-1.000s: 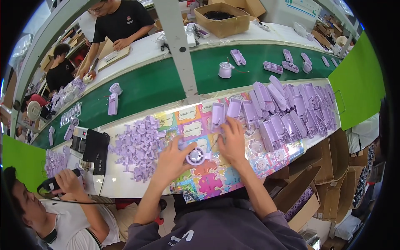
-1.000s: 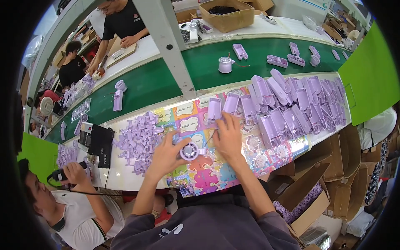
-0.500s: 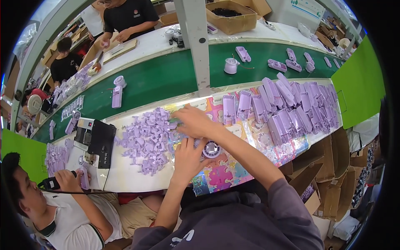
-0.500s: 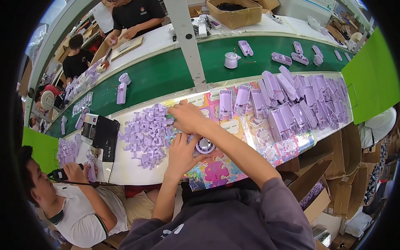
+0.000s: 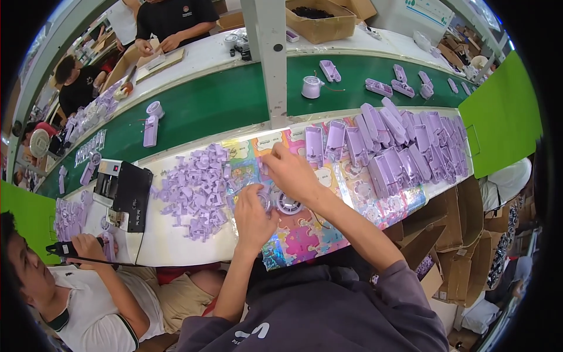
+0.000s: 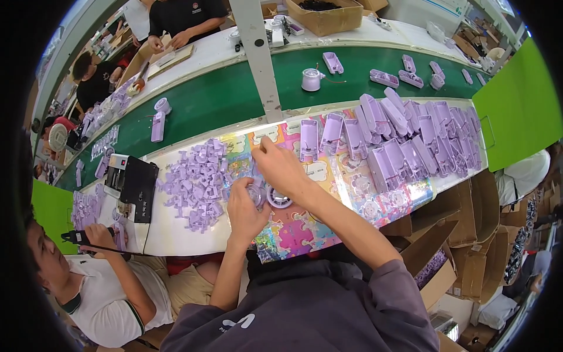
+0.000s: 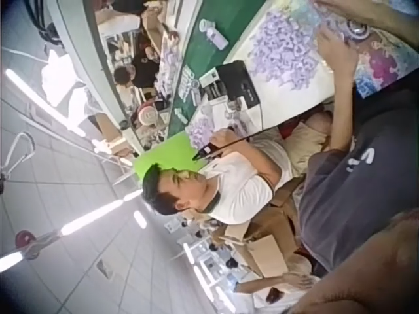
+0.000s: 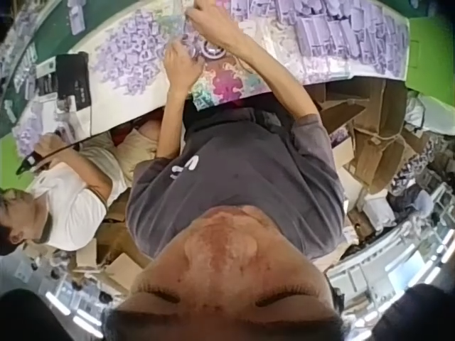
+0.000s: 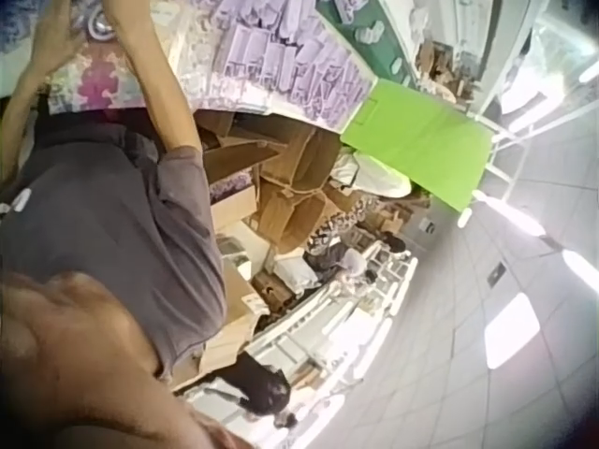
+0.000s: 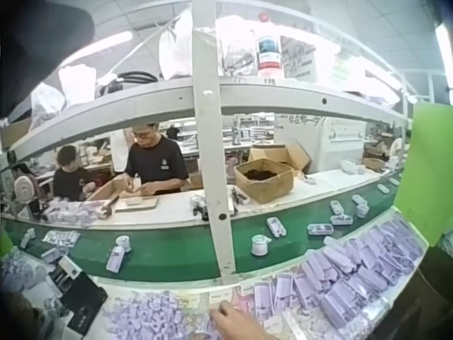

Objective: The person assembles handheld fan parts by hand, fitting fan heads and small components into plastic casings, and places the assembled units onto the conveyor belt.

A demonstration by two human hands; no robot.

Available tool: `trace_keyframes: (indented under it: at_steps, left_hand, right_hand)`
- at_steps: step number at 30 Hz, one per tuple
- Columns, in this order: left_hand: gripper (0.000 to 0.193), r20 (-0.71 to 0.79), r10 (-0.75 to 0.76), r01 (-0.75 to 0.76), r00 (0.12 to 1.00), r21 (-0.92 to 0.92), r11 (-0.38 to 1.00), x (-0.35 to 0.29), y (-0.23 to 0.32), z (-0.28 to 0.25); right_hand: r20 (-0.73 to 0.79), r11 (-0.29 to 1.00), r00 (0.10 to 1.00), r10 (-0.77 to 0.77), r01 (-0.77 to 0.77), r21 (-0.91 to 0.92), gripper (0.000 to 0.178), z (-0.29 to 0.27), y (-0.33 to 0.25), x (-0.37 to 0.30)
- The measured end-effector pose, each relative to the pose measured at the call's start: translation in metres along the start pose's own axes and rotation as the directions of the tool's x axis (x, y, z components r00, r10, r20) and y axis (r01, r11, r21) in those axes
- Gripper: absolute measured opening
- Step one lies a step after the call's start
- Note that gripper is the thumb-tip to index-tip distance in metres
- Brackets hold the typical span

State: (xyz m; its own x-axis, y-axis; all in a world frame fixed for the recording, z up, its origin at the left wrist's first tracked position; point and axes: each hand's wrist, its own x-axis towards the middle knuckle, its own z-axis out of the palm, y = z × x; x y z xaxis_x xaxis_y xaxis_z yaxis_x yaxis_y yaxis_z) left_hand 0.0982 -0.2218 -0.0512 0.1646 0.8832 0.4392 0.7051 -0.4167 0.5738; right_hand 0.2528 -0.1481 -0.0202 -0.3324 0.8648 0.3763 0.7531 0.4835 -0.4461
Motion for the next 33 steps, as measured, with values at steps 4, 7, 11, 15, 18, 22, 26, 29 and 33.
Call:
trace_keyframes:
  at_steps: [4, 7, 11, 15, 18, 22, 26, 29, 33]
  left_hand:
    - [0.068, -0.033, -0.033, 0.031, 0.999, -0.054, 0.998, -0.003, -0.001, 0.005]
    - [0.069, -0.147, 0.013, -0.022, 0.989, -0.056, 0.998, -0.002, 0.002, 0.007]
    - [0.070, -0.188, 0.001, -0.006, 0.982, -0.026, 1.000, -0.009, -0.001, 0.014]
    - [0.071, -0.183, 0.014, -0.019, 0.983, -0.025, 1.000, -0.011, -0.007, 0.015]
    - [0.071, -0.170, 0.011, -0.010, 0.985, 0.005, 1.000, -0.011, -0.005, 0.014]
    - [0.071, -0.176, 0.024, -0.024, 0.984, 0.000, 1.000, -0.012, -0.008, 0.014]
    - [0.060, -0.207, -0.127, 0.077, 0.970, -0.233, 0.970, -0.013, -0.017, 0.002]
    - [0.036, -0.150, -0.471, 0.241, 0.869, -0.705, 0.668, -0.021, -0.033, -0.015]
    - [0.034, 0.211, -0.535, 0.225, 0.818, -0.973, -0.039, -0.016, -0.008, -0.046]
  right_hand:
    - [0.081, 0.994, 0.994, -0.080, 0.073, 0.085, 0.026, 0.007, -0.006, -0.021]
    - [0.034, 0.978, 0.993, -0.112, 0.105, 0.181, 0.026, 0.005, -0.017, -0.028]
    - [0.170, 0.952, 0.979, -0.110, 0.055, 0.300, 0.030, -0.008, -0.014, -0.026]
    - [0.355, 0.923, 0.935, 0.005, -0.141, 0.358, 0.032, -0.021, -0.017, -0.016]
    - [0.317, 0.883, 0.945, 0.080, -0.215, 0.417, 0.033, -0.017, -0.020, -0.016]
    - [0.219, 0.792, 0.962, 0.161, -0.258, 0.553, 0.036, -0.009, -0.024, -0.015]
    - [0.164, 0.697, 0.962, 0.218, -0.271, 0.664, 0.039, -0.012, -0.023, -0.013]
    - [0.129, 0.577, 0.969, 0.212, -0.231, 0.783, 0.038, -0.029, -0.027, -0.016]
    - [0.162, 0.559, 0.979, 0.121, -0.202, 0.804, 0.035, -0.050, -0.046, -0.028]
